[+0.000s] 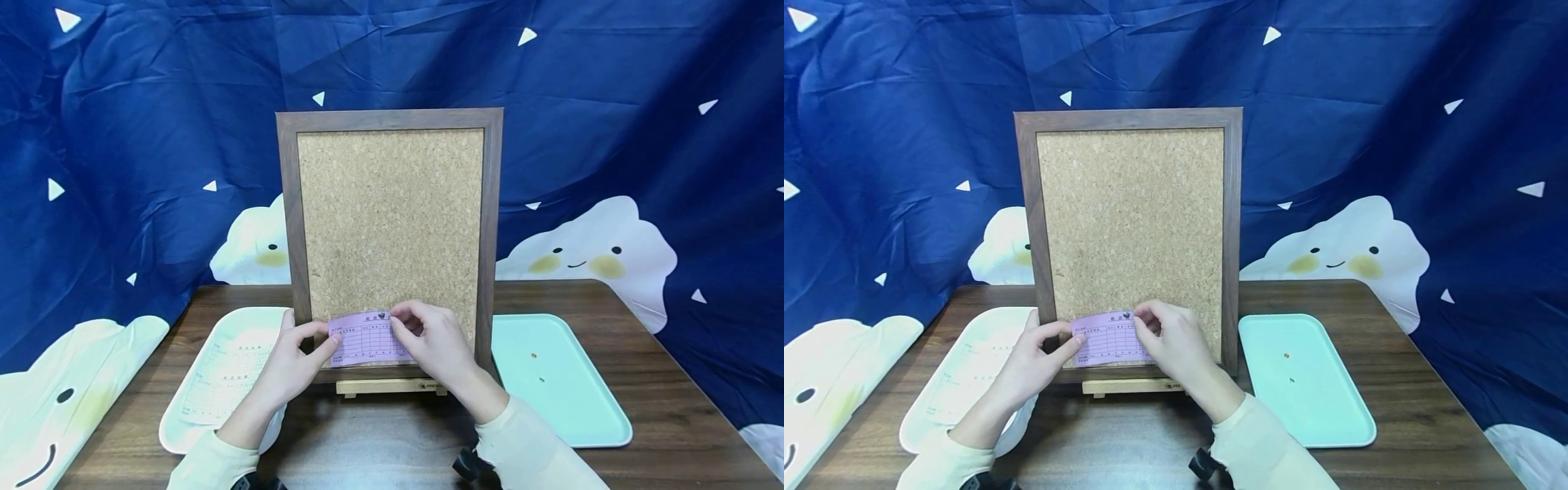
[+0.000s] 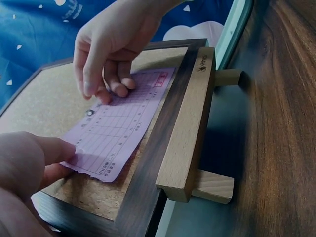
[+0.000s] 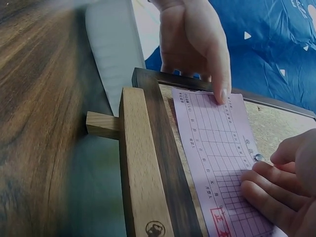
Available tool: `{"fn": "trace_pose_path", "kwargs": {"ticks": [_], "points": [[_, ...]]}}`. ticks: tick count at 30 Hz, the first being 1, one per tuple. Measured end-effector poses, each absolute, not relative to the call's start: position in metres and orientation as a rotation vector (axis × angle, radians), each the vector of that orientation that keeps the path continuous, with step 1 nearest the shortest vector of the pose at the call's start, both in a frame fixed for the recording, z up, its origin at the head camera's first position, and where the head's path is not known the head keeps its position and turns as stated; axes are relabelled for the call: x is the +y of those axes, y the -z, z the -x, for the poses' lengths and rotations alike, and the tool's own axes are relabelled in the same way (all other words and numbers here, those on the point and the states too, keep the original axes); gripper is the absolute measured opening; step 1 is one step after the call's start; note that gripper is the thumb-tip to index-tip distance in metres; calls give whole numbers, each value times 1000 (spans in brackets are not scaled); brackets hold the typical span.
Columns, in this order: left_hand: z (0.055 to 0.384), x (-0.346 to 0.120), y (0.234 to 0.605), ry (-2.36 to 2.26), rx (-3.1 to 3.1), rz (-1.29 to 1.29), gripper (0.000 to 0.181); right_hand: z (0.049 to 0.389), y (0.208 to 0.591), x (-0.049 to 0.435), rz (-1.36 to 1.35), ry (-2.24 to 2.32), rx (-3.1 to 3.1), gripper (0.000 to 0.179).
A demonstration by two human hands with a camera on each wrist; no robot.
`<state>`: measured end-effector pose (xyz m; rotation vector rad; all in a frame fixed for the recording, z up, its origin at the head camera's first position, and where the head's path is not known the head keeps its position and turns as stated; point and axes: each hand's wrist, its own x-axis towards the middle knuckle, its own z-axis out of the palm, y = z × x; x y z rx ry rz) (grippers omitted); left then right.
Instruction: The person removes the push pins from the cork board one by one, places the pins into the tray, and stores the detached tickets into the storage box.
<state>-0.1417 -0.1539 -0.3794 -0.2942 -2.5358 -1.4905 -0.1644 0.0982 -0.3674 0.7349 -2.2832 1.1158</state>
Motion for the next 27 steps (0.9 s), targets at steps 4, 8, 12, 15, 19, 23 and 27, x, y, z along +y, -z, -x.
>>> {"fn": "trace_pose_path", "kwargs": {"ticks": [4,8,12,15,19,23,27], "points": [[141,-154,379,1482,-2546,286,6,165,368,93,-717,-1088,-2280,6],[142,-154,379,1467,-2553,288,6,165,367,88,-691,-1073,-2279,6],[142,-154,379,1466,-2559,290,6,164,367,83,-655,-1028,-2298,7],[142,-153,378,1467,-2564,293,6,163,367,81,-627,-996,-2316,7],[143,-153,379,1479,-2566,302,6,162,367,78,-604,-986,-2336,6],[144,-154,379,1480,-2569,306,6,162,366,75,-565,-965,-2358,6],[145,-153,379,1467,-2576,299,7,161,364,72,-523,-920,-2376,5]]}}
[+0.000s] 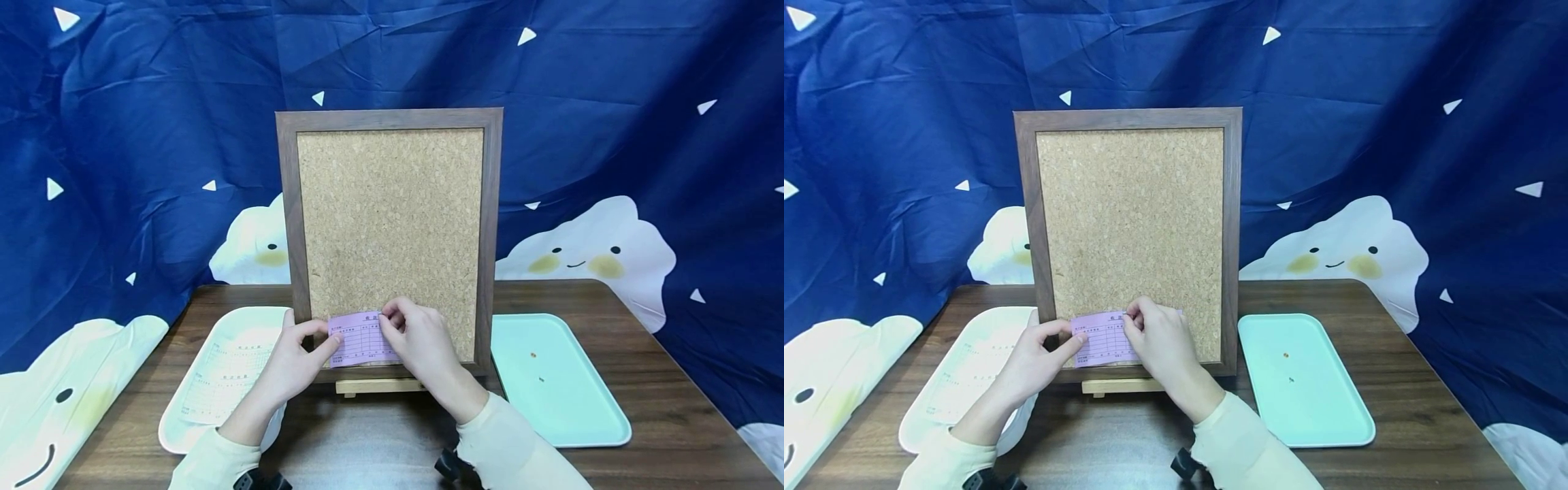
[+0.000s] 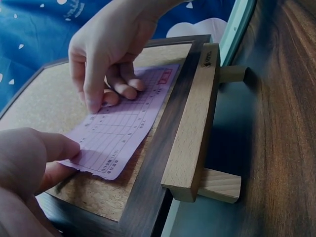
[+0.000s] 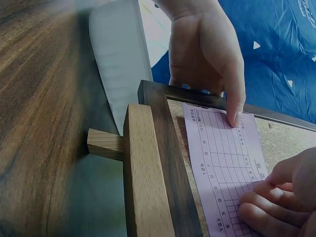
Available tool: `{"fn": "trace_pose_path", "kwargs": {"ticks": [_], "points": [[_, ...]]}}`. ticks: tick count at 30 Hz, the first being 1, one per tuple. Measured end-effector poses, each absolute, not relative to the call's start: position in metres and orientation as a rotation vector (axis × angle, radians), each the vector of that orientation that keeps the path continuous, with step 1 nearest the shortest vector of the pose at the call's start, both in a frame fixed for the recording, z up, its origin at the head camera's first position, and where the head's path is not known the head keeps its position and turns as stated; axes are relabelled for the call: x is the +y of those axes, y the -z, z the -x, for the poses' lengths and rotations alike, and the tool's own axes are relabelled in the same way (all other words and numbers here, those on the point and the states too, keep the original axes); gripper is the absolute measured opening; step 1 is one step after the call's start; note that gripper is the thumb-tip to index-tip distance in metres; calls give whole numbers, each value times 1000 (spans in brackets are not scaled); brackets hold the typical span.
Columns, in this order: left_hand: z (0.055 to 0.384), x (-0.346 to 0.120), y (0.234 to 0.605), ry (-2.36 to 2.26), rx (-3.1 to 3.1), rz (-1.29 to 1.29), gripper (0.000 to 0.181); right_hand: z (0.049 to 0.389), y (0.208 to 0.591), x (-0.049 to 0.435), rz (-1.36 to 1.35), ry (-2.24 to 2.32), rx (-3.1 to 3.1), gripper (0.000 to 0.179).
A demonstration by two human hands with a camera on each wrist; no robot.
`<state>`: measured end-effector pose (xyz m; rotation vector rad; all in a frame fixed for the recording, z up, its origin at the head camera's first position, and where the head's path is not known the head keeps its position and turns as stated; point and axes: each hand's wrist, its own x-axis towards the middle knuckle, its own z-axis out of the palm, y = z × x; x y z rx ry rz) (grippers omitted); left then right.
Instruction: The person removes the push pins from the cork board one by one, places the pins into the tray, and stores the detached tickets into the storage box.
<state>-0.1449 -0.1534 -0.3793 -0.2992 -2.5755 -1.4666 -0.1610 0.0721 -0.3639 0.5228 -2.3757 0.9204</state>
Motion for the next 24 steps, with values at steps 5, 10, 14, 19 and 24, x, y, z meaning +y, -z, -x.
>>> {"fn": "trace_pose_path", "kwargs": {"ticks": [5,10,14,19,24], "points": [[145,-153,380,1462,-2566,307,7,160,362,69,-499,-842,-2395,7],[146,-154,380,1457,-2560,321,8,160,360,66,-482,-783,-2406,7],[146,-154,381,1452,-2565,316,8,160,359,64,-473,-757,-2409,7],[146,-154,379,1462,-2584,298,7,160,358,63,-477,-731,-2400,8],[146,-153,377,1447,-2605,279,8,161,356,63,-487,-745,-2406,8]]}}
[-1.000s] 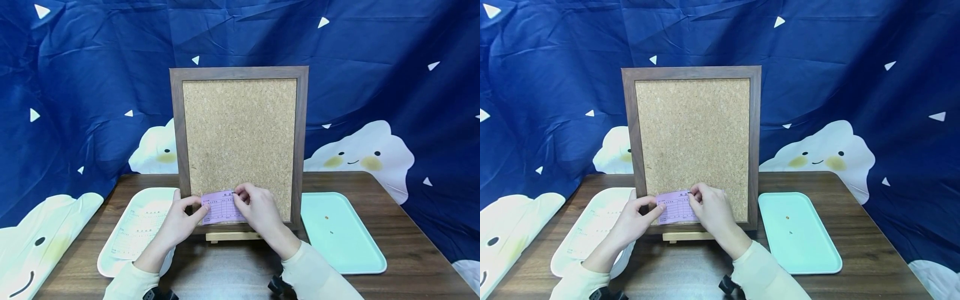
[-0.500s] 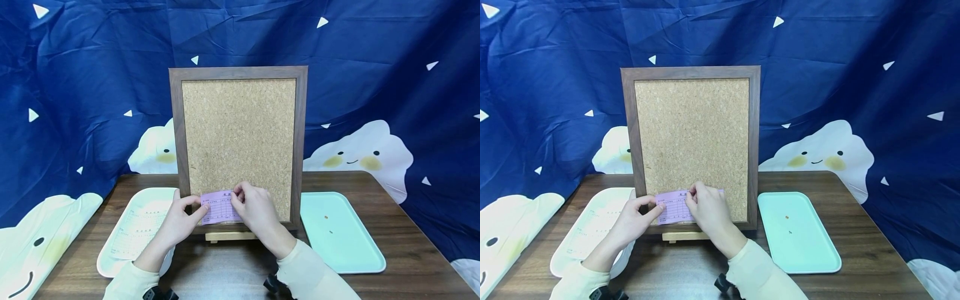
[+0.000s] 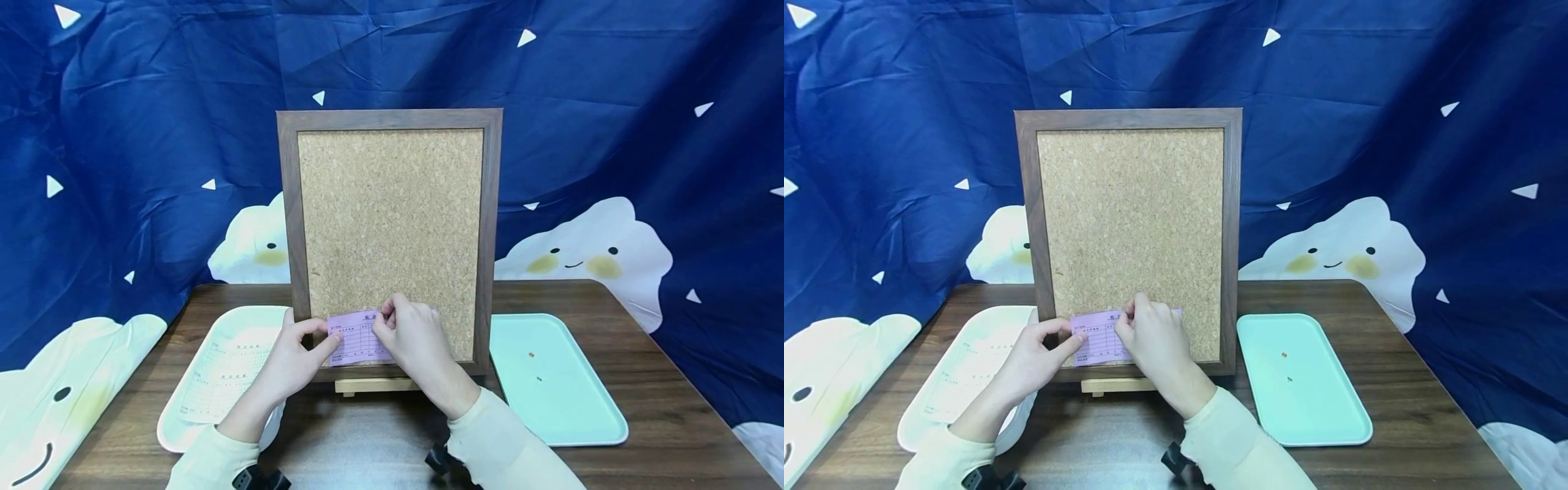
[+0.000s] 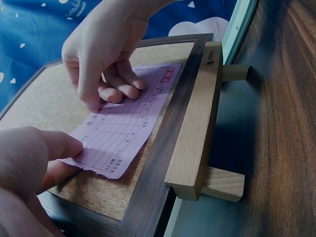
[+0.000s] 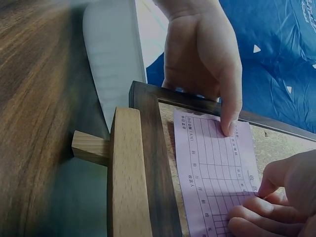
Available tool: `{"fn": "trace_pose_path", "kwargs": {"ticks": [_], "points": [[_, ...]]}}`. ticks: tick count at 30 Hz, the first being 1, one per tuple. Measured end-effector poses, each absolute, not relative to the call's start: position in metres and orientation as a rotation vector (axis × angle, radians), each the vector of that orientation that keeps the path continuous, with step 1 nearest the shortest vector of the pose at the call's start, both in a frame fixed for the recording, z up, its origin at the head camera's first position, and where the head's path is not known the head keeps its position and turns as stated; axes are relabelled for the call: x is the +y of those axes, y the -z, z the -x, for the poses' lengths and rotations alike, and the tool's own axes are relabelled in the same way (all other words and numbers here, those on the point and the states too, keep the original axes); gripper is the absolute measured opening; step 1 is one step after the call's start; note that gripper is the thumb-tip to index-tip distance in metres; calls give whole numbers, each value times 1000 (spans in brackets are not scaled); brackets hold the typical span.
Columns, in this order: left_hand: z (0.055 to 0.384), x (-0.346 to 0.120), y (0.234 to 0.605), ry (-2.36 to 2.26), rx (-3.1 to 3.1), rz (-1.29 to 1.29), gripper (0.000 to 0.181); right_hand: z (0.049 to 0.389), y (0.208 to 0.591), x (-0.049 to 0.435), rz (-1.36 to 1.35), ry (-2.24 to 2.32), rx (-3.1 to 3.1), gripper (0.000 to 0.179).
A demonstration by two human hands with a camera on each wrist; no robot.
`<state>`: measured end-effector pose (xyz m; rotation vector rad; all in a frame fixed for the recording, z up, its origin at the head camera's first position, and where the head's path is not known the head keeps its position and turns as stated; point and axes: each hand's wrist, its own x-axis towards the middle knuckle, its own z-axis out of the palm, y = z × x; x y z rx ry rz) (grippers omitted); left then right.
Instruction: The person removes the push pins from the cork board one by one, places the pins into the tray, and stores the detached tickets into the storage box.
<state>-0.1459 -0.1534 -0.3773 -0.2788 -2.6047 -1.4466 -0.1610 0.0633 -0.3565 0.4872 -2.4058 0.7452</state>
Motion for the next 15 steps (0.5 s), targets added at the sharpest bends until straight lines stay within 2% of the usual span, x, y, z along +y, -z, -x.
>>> {"fn": "trace_pose_path", "kwargs": {"ticks": [15], "points": [[146,-154,377,1455,-2601,291,9,161,354,63,-482,-778,-2412,9]]}}
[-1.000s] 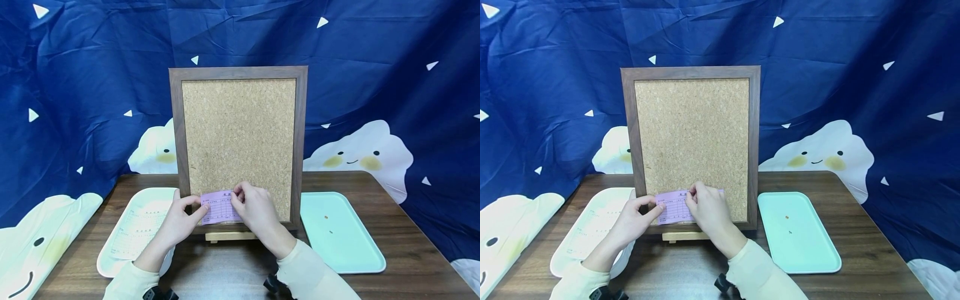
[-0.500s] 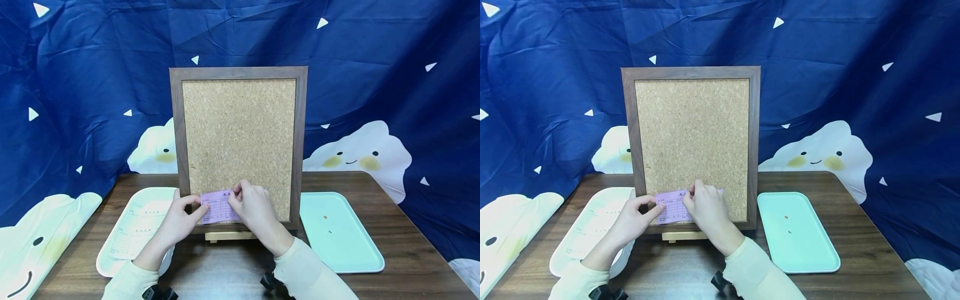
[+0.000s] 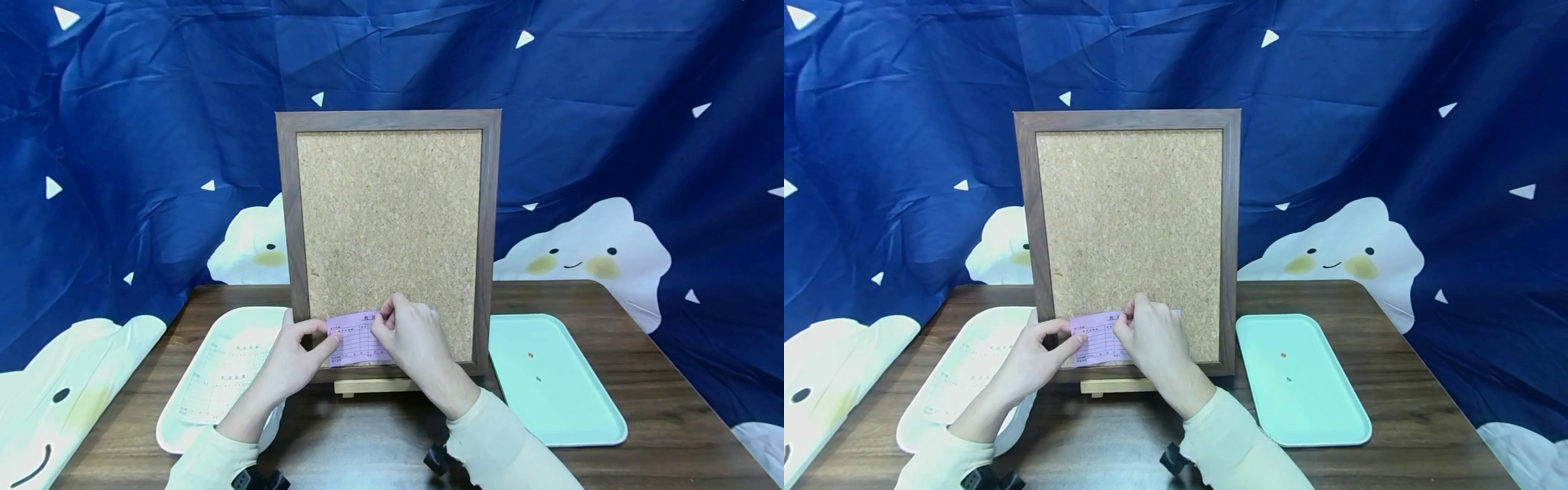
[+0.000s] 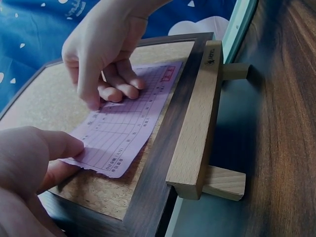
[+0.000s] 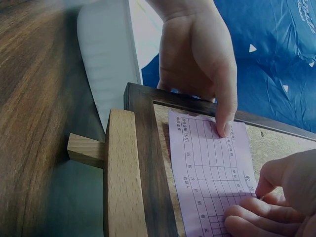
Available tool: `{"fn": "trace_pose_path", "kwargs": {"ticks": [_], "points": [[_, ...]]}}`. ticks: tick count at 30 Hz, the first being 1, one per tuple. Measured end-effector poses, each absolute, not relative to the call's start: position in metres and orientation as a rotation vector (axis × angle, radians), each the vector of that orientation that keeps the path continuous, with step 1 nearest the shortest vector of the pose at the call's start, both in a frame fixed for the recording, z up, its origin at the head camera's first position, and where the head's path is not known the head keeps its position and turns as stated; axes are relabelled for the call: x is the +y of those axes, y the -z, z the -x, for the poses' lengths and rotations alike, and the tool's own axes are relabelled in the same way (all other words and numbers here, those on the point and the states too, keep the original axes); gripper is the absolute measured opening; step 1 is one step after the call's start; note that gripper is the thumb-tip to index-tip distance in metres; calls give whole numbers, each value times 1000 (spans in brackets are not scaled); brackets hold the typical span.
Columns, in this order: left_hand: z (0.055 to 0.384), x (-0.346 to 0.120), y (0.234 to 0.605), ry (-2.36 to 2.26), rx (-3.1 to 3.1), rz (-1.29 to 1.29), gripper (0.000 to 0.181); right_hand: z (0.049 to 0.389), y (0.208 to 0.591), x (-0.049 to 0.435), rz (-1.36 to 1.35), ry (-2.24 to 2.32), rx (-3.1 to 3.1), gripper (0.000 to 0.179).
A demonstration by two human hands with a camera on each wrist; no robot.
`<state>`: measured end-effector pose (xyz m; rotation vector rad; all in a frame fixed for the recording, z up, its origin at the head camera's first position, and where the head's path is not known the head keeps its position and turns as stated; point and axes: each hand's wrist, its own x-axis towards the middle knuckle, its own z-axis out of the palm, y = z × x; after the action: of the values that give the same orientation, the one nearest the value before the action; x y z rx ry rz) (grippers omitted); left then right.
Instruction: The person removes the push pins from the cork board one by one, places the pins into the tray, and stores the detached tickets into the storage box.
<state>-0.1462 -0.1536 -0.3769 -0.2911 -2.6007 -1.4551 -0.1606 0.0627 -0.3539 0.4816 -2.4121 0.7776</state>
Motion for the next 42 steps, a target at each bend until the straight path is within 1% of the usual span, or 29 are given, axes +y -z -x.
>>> {"fn": "trace_pose_path", "kwargs": {"ticks": [29,35,42], "points": [[145,-153,377,1458,-2586,280,9,158,355,67,-491,-910,-2448,9],[145,-154,378,1468,-2589,272,9,157,355,68,-505,-898,-2443,3],[144,-154,379,1473,-2554,290,9,155,355,69,-506,-911,-2423,6]]}}
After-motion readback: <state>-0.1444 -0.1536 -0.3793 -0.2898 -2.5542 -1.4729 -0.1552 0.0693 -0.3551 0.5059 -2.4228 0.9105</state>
